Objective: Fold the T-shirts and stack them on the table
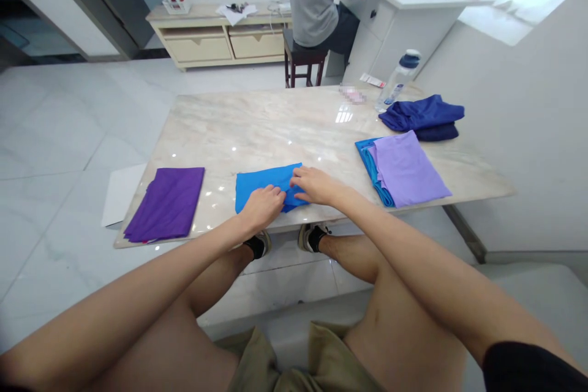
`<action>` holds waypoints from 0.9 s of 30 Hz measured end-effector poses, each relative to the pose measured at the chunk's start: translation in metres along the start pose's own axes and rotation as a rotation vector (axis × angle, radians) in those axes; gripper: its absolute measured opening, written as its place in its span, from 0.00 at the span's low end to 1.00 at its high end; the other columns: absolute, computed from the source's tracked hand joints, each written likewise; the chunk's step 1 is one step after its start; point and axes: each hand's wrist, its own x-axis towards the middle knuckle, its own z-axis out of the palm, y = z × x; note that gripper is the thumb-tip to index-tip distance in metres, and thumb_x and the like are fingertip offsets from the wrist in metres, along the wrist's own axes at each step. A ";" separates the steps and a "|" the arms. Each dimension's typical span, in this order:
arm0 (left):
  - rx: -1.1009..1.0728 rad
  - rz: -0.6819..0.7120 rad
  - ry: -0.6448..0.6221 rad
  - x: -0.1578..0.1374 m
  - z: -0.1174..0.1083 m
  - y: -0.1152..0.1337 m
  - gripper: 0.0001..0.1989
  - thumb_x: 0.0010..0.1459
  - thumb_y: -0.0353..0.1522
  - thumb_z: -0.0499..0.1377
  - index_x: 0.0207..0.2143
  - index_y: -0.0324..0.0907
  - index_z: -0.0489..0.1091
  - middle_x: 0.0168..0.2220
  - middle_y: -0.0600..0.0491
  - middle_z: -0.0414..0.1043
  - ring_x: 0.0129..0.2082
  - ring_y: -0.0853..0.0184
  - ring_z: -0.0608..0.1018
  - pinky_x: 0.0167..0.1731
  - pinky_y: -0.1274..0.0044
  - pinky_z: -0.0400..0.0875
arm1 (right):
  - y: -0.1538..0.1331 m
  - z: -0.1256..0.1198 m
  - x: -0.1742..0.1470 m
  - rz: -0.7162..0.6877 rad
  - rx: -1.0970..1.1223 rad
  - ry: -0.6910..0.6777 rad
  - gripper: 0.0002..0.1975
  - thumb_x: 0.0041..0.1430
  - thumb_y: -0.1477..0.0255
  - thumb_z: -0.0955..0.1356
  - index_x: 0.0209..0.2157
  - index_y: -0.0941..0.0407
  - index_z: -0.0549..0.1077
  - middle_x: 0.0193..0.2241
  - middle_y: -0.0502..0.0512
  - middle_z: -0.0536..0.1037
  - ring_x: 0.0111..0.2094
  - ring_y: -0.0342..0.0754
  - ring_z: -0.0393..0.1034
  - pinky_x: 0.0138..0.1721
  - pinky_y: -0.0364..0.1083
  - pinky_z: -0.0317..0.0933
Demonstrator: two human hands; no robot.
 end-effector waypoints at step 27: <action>-0.267 -0.086 -0.103 -0.005 0.006 -0.016 0.10 0.69 0.36 0.66 0.49 0.42 0.78 0.47 0.43 0.83 0.50 0.51 0.83 0.44 0.69 0.74 | -0.010 0.023 -0.004 -0.012 0.187 -0.114 0.03 0.66 0.75 0.74 0.42 0.56 0.81 0.38 0.57 0.81 0.42 0.53 0.73 0.44 0.47 0.60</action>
